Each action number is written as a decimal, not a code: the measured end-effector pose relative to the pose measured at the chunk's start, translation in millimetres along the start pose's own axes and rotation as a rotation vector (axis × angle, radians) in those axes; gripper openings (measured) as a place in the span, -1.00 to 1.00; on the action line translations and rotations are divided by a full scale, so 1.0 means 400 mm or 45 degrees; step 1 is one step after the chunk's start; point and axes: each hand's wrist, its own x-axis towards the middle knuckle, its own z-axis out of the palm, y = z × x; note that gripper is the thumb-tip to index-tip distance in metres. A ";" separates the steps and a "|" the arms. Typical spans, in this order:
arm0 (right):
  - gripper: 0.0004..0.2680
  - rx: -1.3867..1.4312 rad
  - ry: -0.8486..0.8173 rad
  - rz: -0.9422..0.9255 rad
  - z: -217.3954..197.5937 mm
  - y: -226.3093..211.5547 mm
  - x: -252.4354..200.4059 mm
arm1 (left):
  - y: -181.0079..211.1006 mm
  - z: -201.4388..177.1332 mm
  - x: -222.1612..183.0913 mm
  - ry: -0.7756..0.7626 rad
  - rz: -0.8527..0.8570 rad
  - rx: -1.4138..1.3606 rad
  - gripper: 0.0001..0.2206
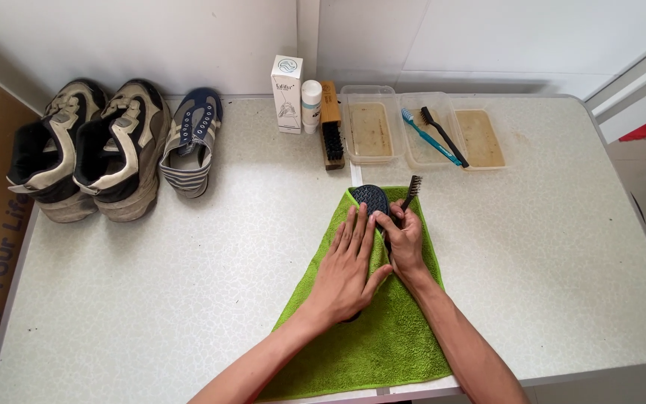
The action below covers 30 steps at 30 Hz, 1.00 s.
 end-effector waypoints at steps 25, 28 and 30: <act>-0.73 0.094 -0.052 0.253 -0.021 -0.013 0.007 | -0.228 -0.169 -0.107 0.319 -1.040 -0.580 -0.65; -0.75 0.080 -0.042 0.272 -0.023 -0.009 0.005 | -0.249 -0.220 -0.107 0.378 -1.148 -0.388 -0.64; -0.75 0.111 -0.058 0.273 -0.024 -0.009 0.007 | -0.177 -0.276 -0.092 0.478 -1.054 -0.284 -0.65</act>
